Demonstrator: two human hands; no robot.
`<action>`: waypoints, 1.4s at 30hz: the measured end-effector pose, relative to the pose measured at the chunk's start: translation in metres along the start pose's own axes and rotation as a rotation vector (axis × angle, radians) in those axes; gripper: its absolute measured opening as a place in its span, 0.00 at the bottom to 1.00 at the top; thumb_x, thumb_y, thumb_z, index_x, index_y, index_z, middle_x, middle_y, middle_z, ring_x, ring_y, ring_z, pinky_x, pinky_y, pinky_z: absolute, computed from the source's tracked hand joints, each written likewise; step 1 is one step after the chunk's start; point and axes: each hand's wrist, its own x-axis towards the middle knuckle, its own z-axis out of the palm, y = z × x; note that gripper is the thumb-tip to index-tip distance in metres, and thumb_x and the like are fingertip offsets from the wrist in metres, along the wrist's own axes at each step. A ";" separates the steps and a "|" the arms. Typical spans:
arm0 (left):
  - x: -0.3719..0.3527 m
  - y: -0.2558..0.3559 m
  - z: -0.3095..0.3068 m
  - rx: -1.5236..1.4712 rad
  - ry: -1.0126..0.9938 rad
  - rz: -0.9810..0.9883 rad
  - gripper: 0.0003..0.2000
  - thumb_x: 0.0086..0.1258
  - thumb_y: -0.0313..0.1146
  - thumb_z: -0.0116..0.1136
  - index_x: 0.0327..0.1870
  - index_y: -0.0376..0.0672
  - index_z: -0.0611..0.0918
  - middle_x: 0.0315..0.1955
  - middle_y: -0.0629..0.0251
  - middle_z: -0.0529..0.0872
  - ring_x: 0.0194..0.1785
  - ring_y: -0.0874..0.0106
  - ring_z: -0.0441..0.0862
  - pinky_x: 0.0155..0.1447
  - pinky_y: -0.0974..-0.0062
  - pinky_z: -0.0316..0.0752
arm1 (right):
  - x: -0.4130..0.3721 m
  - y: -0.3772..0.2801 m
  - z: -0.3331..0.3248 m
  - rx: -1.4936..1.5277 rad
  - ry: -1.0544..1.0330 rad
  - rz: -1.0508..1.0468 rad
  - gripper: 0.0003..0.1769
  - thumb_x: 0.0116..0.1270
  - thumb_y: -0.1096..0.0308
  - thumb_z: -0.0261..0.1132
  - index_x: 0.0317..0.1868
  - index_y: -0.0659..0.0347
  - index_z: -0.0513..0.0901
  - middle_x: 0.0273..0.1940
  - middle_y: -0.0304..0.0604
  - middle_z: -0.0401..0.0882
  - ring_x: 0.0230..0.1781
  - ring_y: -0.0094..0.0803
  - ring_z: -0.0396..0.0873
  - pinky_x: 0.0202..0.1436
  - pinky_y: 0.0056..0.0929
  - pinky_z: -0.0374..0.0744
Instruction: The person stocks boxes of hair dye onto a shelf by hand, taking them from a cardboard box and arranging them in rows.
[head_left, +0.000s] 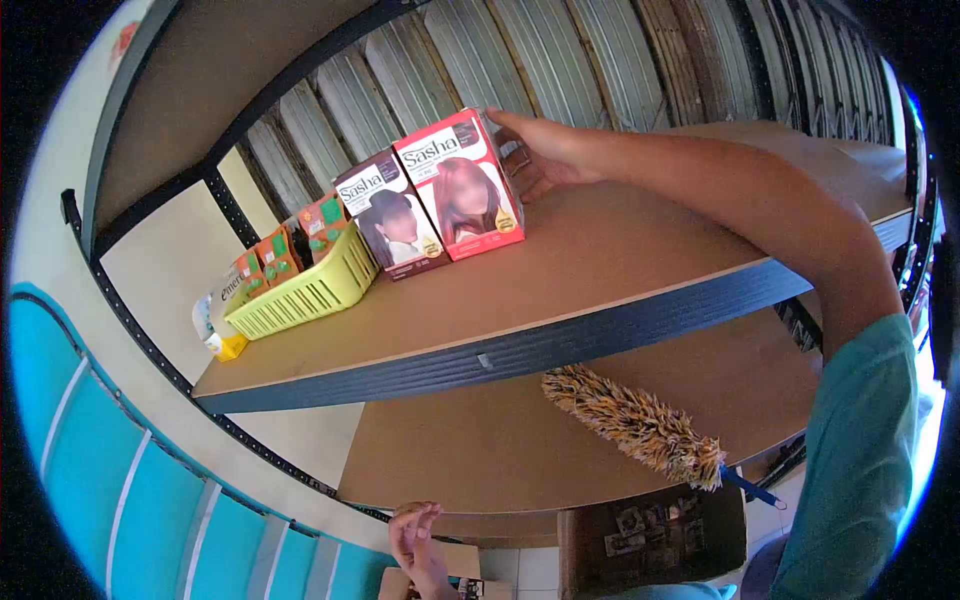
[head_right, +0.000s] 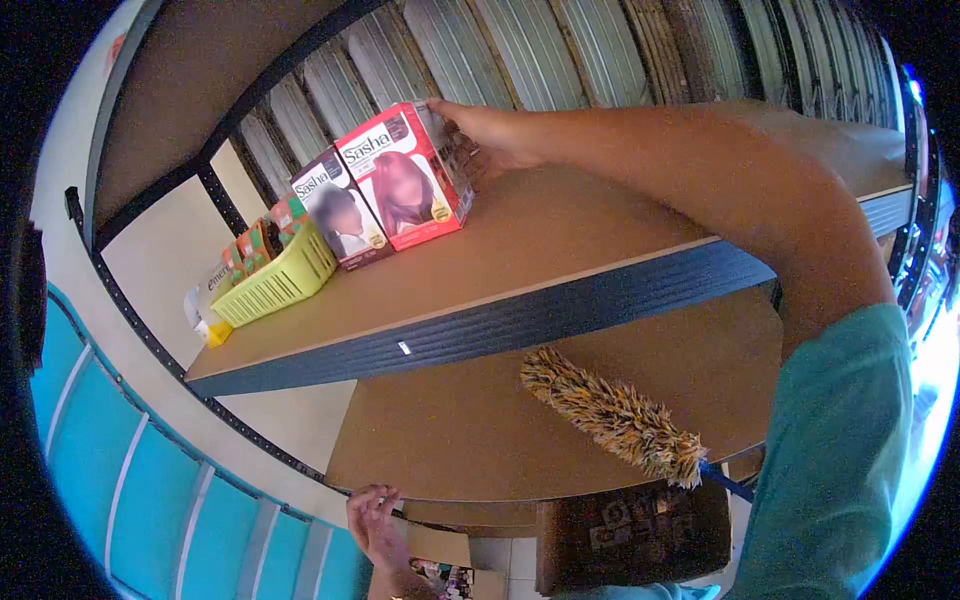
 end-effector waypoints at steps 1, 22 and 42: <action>-0.001 0.000 -0.002 0.014 0.002 -0.007 0.13 0.62 0.37 0.49 0.40 0.37 0.71 0.37 0.58 0.72 0.42 0.67 0.74 0.46 0.68 0.73 | 0.003 0.002 -0.001 0.006 0.013 -0.007 0.45 0.59 0.33 0.35 0.64 0.64 0.46 0.56 0.63 0.56 0.57 0.53 0.60 0.58 0.49 0.60; -0.010 0.000 0.002 -0.014 0.013 -0.057 0.13 0.60 0.36 0.52 0.41 0.39 0.71 0.38 0.58 0.73 0.42 0.66 0.73 0.46 0.67 0.73 | 0.007 0.008 -0.001 0.156 -0.049 -0.094 0.48 0.58 0.34 0.41 0.65 0.63 0.38 0.64 0.62 0.40 0.64 0.57 0.47 0.60 0.57 0.53; -0.013 -0.009 -0.005 -0.028 0.019 -0.078 0.12 0.60 0.34 0.51 0.41 0.38 0.71 0.38 0.58 0.73 0.43 0.65 0.73 0.47 0.66 0.73 | 0.009 0.014 -0.003 0.146 -0.049 -0.096 0.46 0.60 0.36 0.40 0.65 0.62 0.39 0.63 0.58 0.46 0.61 0.51 0.54 0.60 0.52 0.54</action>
